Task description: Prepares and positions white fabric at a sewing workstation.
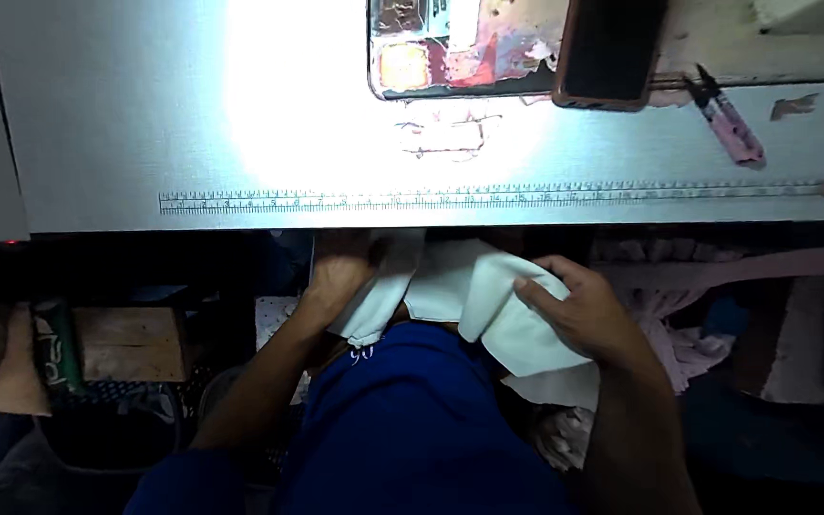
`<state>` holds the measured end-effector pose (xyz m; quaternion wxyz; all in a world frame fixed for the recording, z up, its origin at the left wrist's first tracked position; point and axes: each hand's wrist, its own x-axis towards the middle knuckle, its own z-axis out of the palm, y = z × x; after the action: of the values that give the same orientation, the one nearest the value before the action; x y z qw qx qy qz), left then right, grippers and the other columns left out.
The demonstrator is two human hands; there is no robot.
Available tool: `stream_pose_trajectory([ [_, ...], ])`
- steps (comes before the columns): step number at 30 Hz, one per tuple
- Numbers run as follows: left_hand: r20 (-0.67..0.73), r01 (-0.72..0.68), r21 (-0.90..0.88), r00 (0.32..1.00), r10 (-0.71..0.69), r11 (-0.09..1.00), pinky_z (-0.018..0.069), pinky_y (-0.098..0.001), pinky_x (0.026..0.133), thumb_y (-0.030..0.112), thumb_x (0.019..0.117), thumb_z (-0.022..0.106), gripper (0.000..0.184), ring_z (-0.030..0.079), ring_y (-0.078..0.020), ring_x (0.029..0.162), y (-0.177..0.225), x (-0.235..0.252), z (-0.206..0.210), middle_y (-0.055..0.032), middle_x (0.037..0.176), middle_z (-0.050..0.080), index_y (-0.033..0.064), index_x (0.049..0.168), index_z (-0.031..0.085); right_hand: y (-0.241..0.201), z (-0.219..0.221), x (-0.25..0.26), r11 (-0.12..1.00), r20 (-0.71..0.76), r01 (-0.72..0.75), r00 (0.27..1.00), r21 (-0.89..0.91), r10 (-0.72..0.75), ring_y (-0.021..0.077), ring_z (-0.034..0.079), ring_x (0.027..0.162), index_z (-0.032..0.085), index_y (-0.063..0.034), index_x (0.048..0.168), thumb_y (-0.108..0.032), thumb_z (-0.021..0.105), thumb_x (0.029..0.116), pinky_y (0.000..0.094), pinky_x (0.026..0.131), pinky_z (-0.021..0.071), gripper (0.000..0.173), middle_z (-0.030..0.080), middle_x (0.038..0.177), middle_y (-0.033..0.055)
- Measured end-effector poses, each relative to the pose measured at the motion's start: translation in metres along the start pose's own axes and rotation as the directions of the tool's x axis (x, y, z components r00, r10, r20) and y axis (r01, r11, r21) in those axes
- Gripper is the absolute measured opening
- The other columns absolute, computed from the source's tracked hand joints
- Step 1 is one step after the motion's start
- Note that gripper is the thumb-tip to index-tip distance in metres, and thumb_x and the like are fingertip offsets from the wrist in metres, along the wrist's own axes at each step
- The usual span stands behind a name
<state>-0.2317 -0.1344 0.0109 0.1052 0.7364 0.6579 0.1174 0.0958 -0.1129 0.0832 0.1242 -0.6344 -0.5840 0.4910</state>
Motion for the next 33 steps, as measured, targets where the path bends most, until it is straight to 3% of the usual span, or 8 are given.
stream_pose_trajectory([
  [4,0.46,0.17,-0.132,0.883,-0.092,0.977,0.0537,-0.0646,0.088,0.032,0.0999,0.061,0.038,0.069,-0.0459,0.102,0.004,0.005,-0.051,-0.0268,0.105,0.071,-0.0025,0.113,0.071,-0.012,-0.017,-0.015,0.99,0.087,0.141,0.987,-0.025,-0.138,0.0029,0.066,0.079,0.07,-0.007,0.108,-0.031,0.067,0.0917,0.026,0.073,0.058,0.029,0.071,0.091,-0.0005],
  [6,0.567,0.092,-0.273,0.82,0.083,0.958,0.0551,-0.0629,0.079,0.029,0.1039,0.056,0.034,0.071,-0.0438,0.088,-0.003,0.009,-0.075,-0.0248,0.089,0.07,-0.0028,0.103,0.07,-0.027,-0.025,-0.017,0.984,0.145,0.175,0.975,-0.025,-0.169,0.0097,0.068,0.077,0.071,-0.0032,0.107,-0.022,0.071,0.09,0.0333,0.073,0.0595,0.025,0.072,0.088,0.0047],
  [12,0.186,-0.141,-0.648,0.924,0.335,0.748,0.0452,-0.0275,0.053,0.027,0.1008,0.065,0.025,0.053,-0.0097,0.058,-0.045,0.008,-0.169,-0.0019,0.066,0.055,0.007,0.087,0.061,-0.081,-0.062,-0.017,0.91,0.339,0.412,0.851,0.047,-0.402,0.0111,0.069,0.091,0.067,0.0094,0.11,-0.013,0.07,0.0945,0.0311,0.086,0.0571,0.028,0.072,0.099,0.016],
  [16,0.011,-0.108,-0.569,0.99,0.139,0.815,0.0512,-0.0112,0.064,0.033,0.0968,0.07,0.017,0.059,0.0094,0.071,-0.091,0.026,-0.26,0.0124,0.078,0.066,0.0166,0.093,0.072,-0.114,-0.077,-0.009,0.799,0.264,0.585,0.755,0.14,-0.6,-0.006,0.065,0.1,0.067,-0.0077,0.116,-0.019,0.073,0.0952,0.0199,0.091,0.0557,0.025,0.072,0.108,-0.0072],
  [19,-0.012,-0.05,-0.297,0.999,0.048,0.953,0.0557,-0.0256,0.065,0.036,0.0934,0.071,0.022,0.064,-0.0016,0.073,-0.117,0.066,-0.3,0.006,0.083,0.069,0.0152,0.098,0.072,-0.132,-0.069,0.007,0.809,0.139,0.587,0.798,0.042,-0.586,-0.0076,0.064,0.097,0.064,-0.0054,0.118,-0.019,0.075,0.0902,0.0161,0.086,0.0557,0.033,0.071,0.108,-0.0076],
  [23,0.169,-0.026,-0.012,0.985,0.028,1.0,0.0483,-0.0663,0.09,0.032,0.0952,0.073,0.039,0.067,-0.042,0.103,-0.154,0.143,-0.293,-0.0239,0.106,0.07,0.0002,0.118,0.069,-0.125,-0.03,0.039,0.853,-0.08,0.512,0.85,-0.102,-0.52,-0.0013,0.066,0.088,0.065,-0.0029,0.124,-0.028,0.074,0.0849,0.0162,0.077,0.0569,0.048,0.071,0.103,0.0021],
  [27,0.258,0.037,0.073,0.964,-0.055,0.997,0.0495,-0.0681,0.085,0.029,0.0986,0.07,0.031,0.067,-0.0444,0.1,-0.183,0.186,-0.247,-0.0241,0.102,0.069,0.0011,0.112,0.068,-0.109,-0.003,0.031,0.899,-0.075,0.408,0.903,-0.155,-0.423,0.003,0.065,0.08,0.058,-0.0009,0.137,-0.027,0.074,0.0849,0.0195,0.07,0.0558,0.061,0.07,0.101,0.0064],
  [33,0.132,-0.081,-0.021,0.988,0.083,0.997,0.0452,-0.0649,0.096,0.031,0.1033,0.059,0.032,0.065,-0.0405,0.112,-0.196,0.197,-0.211,-0.0215,0.113,0.069,0.0043,0.118,0.071,-0.101,-0.001,-0.007,0.937,0.263,0.342,0.912,-0.069,-0.314,0.0105,0.071,0.098,0.054,0.0068,0.137,-0.012,0.073,0.0915,0.0289,0.089,0.0598,0.053,0.071,0.115,0.0142],
])
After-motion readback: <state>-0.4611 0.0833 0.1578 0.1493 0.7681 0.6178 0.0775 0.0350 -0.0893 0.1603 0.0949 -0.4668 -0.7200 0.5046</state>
